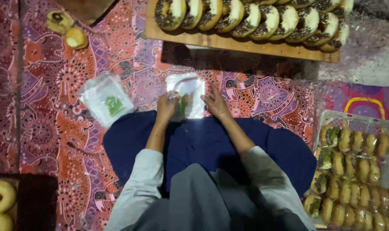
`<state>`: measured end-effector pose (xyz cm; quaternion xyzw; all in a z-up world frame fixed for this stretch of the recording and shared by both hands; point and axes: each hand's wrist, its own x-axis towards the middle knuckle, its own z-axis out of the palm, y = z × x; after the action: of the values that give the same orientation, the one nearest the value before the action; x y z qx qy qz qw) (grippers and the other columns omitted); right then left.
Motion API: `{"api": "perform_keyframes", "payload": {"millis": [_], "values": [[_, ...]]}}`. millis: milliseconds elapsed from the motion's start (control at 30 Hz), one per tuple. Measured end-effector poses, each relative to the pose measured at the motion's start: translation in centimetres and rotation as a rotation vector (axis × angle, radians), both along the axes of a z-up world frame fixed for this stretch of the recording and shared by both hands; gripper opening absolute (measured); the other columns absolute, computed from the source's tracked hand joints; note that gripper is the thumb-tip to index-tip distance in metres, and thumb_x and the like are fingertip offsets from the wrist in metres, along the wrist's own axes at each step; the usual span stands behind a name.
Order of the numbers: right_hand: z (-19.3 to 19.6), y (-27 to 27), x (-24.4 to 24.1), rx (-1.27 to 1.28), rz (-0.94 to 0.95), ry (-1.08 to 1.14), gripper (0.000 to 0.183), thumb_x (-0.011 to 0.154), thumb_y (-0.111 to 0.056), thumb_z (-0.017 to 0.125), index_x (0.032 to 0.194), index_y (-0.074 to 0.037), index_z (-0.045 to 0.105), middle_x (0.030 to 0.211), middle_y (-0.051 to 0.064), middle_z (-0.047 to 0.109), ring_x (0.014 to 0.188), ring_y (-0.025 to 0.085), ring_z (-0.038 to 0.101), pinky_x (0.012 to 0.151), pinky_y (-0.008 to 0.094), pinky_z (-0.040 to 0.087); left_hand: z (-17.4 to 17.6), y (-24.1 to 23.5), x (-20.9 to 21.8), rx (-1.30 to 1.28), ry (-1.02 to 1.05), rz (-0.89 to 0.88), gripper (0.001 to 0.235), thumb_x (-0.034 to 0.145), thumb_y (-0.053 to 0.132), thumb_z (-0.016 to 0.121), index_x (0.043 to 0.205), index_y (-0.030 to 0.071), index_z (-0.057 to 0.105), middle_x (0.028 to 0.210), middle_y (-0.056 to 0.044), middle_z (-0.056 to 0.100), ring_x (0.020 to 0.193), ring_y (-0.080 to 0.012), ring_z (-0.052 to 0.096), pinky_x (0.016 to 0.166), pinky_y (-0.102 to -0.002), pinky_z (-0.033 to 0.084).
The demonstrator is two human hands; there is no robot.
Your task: The person sits on a patterned mat and repeatedly picks doughnuts from a wooden tray, places them into clear plastic bags, and sets the filled bags into a nearby basket. The person handles the doughnuts and bags by hand throughout the clip.
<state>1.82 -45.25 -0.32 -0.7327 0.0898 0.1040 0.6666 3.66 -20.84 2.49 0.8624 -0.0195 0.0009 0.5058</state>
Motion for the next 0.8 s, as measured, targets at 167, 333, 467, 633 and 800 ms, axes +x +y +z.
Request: {"api": "perform_keyframes", "payload": {"millis": [167,333,467,633,800], "values": [[3.3,4.8,-2.4,0.475,0.162,0.312,0.05,0.098,-0.031,0.069,0.136,0.001,0.06,0.128,0.012,0.07,0.114,0.02,0.068,0.099,0.034,0.054,8.3,2.9,-5.8,-0.477,0.338,0.053,0.03,0.093,0.016,0.065,0.119,0.002,0.064,0.106,-0.012,0.07,0.096,-0.0213,0.065,0.087,-0.033,0.052],[7.0,12.3,-9.3,0.299,0.373,0.223,0.033,0.097,-0.028,0.071,0.113,0.002,0.074,0.089,0.001,0.075,0.075,0.011,0.063,0.067,0.032,0.053,17.6,9.4,-14.6,0.176,0.035,0.455,0.034,0.089,0.007,0.06,0.122,-0.002,0.058,0.1,-0.018,0.062,0.081,-0.0292,0.064,0.074,-0.039,0.053],[9.1,16.2,-12.2,-0.059,0.531,0.047,0.033,0.093,-0.034,0.073,0.106,-0.004,0.077,0.072,0.005,0.07,0.064,0.01,0.06,0.06,0.033,0.051,19.8,10.4,-17.4,0.584,-0.296,0.333,0.034,0.09,0.01,0.069,0.121,0.001,0.055,0.111,-0.022,0.059,0.098,-0.043,0.063,0.083,-0.049,0.052],[9.9,16.4,-13.4,-0.126,0.525,-0.041,0.035,0.091,-0.036,0.073,0.113,-0.009,0.076,0.07,0.01,0.068,0.063,0.009,0.057,0.058,0.034,0.05,17.1,9.7,-17.9,0.592,0.095,0.187,0.028,0.09,0.015,0.07,0.11,0.002,0.057,0.107,-0.022,0.061,0.08,-0.046,0.066,0.066,-0.054,0.052],[10.2,15.6,-13.2,-0.159,0.519,-0.005,0.037,0.091,-0.036,0.071,0.117,-0.011,0.075,0.071,0.009,0.069,0.063,0.01,0.057,0.058,0.034,0.049,15.6,9.7,-19.1,0.59,-0.014,0.187,0.017,0.094,0.015,0.068,0.105,0.005,0.058,0.103,-0.017,0.063,0.08,-0.0433,0.067,0.065,-0.052,0.053]]}}
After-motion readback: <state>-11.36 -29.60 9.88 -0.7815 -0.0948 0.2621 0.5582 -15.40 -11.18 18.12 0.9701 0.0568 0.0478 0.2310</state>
